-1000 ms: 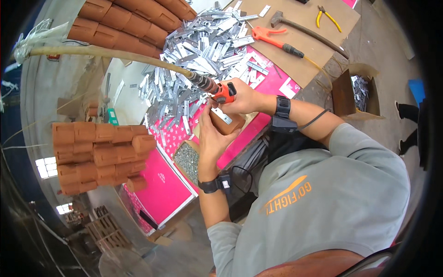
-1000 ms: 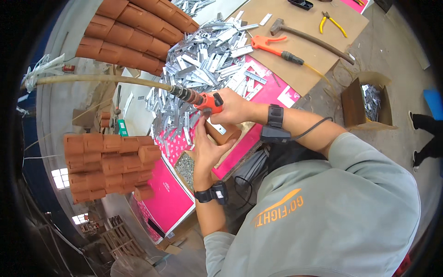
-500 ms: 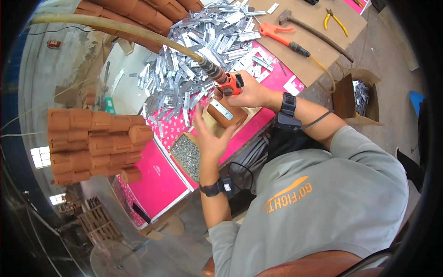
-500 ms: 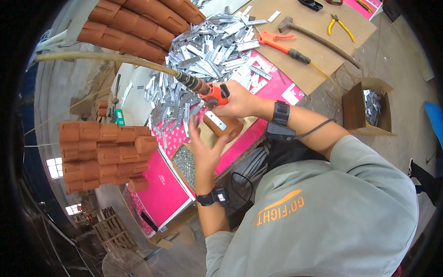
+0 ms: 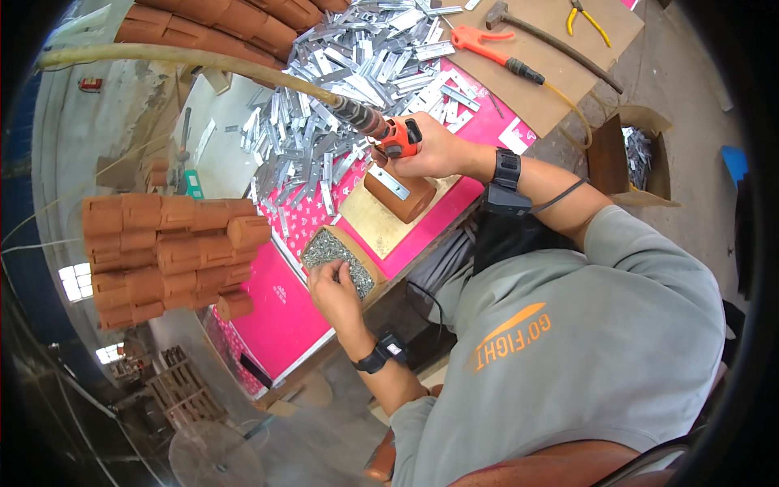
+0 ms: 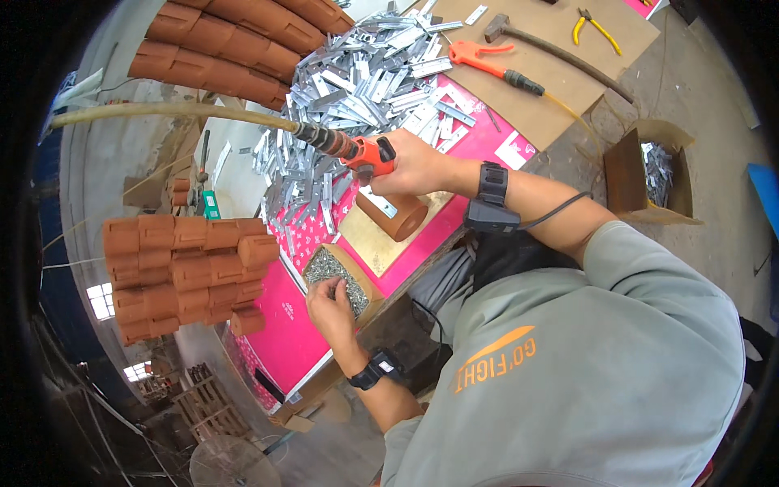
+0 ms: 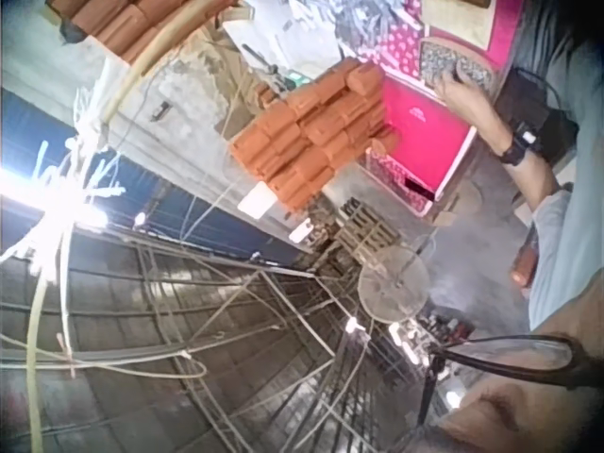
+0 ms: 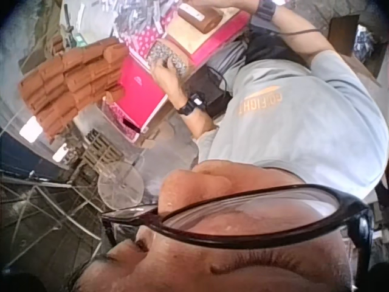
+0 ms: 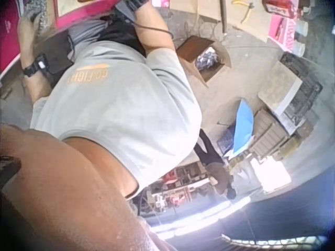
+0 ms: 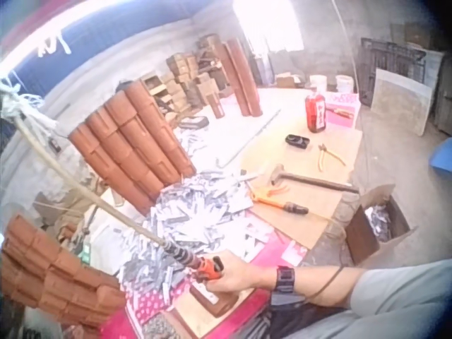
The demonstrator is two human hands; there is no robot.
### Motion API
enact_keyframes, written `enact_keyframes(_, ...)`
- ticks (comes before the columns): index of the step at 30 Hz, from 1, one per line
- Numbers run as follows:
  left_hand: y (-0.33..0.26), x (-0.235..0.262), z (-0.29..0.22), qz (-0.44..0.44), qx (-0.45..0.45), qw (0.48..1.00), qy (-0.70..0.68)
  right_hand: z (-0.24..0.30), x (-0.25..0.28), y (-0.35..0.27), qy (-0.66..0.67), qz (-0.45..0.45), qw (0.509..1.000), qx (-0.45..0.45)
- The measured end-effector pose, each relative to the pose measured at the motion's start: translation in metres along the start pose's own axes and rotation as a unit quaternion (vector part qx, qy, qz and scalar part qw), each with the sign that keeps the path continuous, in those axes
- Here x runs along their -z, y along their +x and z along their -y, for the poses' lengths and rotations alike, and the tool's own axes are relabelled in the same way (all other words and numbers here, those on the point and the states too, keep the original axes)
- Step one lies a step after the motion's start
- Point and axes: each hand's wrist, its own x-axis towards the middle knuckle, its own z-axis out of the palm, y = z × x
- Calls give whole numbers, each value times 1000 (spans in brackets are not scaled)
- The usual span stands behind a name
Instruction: Using a pneumatic drill to attach metal brackets to bamboo tubes for furniture manufacturing.
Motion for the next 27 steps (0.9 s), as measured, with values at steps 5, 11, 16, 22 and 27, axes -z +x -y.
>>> enact_keyframes(5,1,-5,6,-24,-32,999,1,1,-1,-1,16,-5,1000,-4)
enact_keyframes(11,6,1,0,1,-15,1000,15,6,2,-2,0,-4,1000,-18)
enact_keyframes(16,3,-1,-1,-5,-15,1000,5,1,-1,-4,27,-2,1000,-14)
enact_keyframes(22,7,3,-6,-5,-16,997,77,-4,4,-3,-21,-6,1000,-8)
enact_keyframes(27,2,0,16,-43,-2,999,29,-10,1,5,-106,7,994,19)
